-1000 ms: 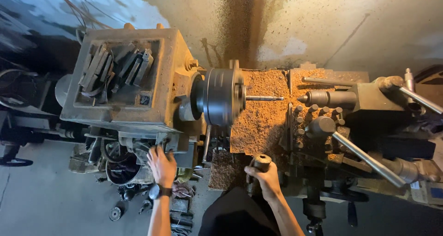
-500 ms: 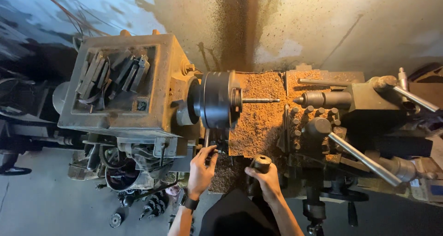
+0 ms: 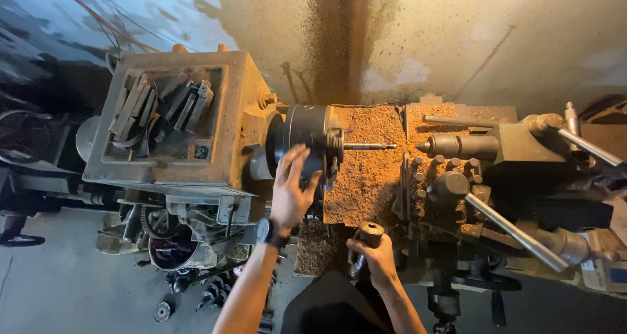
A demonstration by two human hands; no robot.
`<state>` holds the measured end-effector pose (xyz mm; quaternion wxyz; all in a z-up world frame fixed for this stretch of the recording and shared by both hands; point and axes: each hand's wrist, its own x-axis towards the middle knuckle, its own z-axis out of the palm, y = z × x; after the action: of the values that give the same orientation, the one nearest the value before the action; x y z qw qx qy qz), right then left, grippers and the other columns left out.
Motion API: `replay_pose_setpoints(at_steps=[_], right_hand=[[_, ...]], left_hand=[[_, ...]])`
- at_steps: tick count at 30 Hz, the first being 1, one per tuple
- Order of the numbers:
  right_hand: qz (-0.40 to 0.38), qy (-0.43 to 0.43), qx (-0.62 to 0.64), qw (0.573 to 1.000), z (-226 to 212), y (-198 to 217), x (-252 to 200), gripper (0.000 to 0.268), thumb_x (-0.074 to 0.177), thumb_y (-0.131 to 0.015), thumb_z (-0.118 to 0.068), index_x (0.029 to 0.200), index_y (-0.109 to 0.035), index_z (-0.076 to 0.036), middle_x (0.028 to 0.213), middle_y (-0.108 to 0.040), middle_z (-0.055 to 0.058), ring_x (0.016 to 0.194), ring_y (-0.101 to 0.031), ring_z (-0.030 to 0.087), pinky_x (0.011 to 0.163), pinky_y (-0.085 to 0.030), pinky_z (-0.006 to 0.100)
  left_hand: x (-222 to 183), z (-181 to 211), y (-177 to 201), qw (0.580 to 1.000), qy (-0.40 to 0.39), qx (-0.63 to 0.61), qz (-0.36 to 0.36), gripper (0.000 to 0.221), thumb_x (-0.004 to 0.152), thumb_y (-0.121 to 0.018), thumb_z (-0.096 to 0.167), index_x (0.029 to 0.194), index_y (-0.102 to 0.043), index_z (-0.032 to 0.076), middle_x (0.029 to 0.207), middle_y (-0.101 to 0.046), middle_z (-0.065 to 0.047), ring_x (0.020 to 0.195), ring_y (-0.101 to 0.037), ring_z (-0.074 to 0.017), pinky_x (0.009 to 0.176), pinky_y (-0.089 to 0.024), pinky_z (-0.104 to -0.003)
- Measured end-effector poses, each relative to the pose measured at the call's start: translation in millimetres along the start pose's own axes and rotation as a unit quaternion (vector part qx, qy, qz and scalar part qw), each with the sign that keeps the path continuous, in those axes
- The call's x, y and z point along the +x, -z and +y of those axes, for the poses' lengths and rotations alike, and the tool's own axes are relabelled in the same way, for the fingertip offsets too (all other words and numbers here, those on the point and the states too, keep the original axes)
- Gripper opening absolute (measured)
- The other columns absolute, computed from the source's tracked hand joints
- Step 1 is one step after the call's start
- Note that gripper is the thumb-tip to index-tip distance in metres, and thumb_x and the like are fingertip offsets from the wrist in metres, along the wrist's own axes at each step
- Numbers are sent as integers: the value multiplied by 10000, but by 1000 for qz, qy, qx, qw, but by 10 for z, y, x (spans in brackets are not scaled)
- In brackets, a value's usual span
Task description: Operating a metal lathe to shape a cylindrical work piece by adjusting the chuck and tool post.
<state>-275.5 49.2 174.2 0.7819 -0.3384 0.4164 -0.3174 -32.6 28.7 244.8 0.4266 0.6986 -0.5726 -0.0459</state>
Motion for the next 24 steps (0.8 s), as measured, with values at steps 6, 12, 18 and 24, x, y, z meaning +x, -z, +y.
replay_pose_setpoints(at_steps=[6,12,18,24], right_hand=[[9,-16,-17,1000,-77,59,5,230,745,-819,-93,849,-635,-3,653,-630,76,522,-624,178,507,-514,335],[35,-62,45,996,-87,85,160,233,710,-810,-39,858,-636,7,648,-640,95,529,-631,197,515,-518,349],[72,-113,58,989,98,125,424,242,705,-791,20,902,-650,18,700,-659,108,599,-652,200,570,-536,356],[-15,-80,-34,996,803,516,368,346,675,-852,22,962,-659,37,843,-655,95,750,-649,186,719,-551,326]], left_hand=[[446,-310,-305,968,-127,169,-137,931,852,-684,527,1493,-373,-73,1567,-350,-316,1473,-291,-439,1183,-244,-600],[1010,-734,-330,938,-126,166,-277,922,768,-801,400,1471,-443,-78,1589,-378,-299,1527,-293,-438,1239,-234,-569],[1799,-818,-339,926,-95,63,-360,852,672,-869,448,1303,-619,-67,1411,-556,-311,1342,-505,-444,1138,-379,-521],[2468,-1538,-994,896,34,43,-440,794,651,-840,578,1204,-726,19,1190,-754,-203,1090,-741,-333,981,-561,-409]])
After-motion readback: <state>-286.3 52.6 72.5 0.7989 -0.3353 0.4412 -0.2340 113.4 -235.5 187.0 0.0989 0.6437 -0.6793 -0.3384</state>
